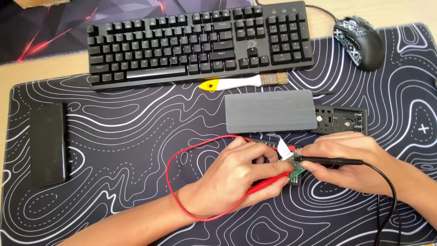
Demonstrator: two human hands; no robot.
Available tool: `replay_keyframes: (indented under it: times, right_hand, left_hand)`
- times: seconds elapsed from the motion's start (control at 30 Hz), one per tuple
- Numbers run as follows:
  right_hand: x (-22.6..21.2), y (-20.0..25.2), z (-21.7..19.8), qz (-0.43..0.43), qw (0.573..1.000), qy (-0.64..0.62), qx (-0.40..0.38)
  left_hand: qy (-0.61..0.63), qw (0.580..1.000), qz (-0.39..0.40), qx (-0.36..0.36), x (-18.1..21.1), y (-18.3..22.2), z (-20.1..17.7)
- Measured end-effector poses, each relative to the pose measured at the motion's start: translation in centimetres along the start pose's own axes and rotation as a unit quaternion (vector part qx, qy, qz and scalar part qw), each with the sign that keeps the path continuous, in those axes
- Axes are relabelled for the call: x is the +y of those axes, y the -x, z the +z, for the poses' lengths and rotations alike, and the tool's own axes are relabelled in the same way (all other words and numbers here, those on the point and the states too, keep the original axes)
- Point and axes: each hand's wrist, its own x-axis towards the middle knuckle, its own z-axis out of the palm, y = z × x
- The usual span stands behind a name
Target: Testing electrical components on a circuit board using a multimeter at a repair bench.
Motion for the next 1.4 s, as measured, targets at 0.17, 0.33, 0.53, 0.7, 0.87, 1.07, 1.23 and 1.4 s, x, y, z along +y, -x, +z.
replay_keyframes:
  times: [0.17, 0.33, 0.53, 0.7, 0.87, 1.07, 1.23, 1.4]
  right_hand:
    - [0.09, -0.01, 0.00, 0.000, 1.000, -0.001, -0.006]
    - [0.07, 0.00, 0.05, -0.005, 1.000, 0.001, 0.000]
    - [0.28, 0.12, 0.06, -0.004, 1.000, 0.006, 0.001]
    - [0.19, -0.01, 0.09, -0.008, 1.000, 0.008, 0.000]
    - [-0.11, -0.27, -0.09, 0.000, 1.000, -0.006, -0.006]
    - [0.28, -0.23, -0.09, 0.009, 1.000, -0.011, -0.011]
    - [0.50, 0.08, 0.06, 0.006, 1.000, -0.011, -0.005]
    - [0.68, 0.27, 0.15, -0.006, 1.000, -0.012, 0.001]
  left_hand:
    - [0.002, 1.000, -0.004, 0.000, 0.03, 0.02, 0.06]
    - [-0.003, 1.000, -0.002, 0.001, -0.02, 0.09, 0.17]
    - [0.002, 1.000, -0.003, -0.001, -0.08, 0.04, 0.16]
    - [-0.007, 1.000, -0.006, -0.001, -0.14, 0.20, 0.35]
    - [-0.008, 1.000, 0.001, 0.002, -0.11, 0.07, 0.29]
    - [-0.014, 1.000, 0.008, 0.012, -0.40, 0.30, 0.49]
    - [-0.019, 0.999, 0.011, 0.023, -0.51, 0.33, 0.73]
    - [-0.033, 0.999, 0.019, 0.030, -0.57, 0.42, 0.90]
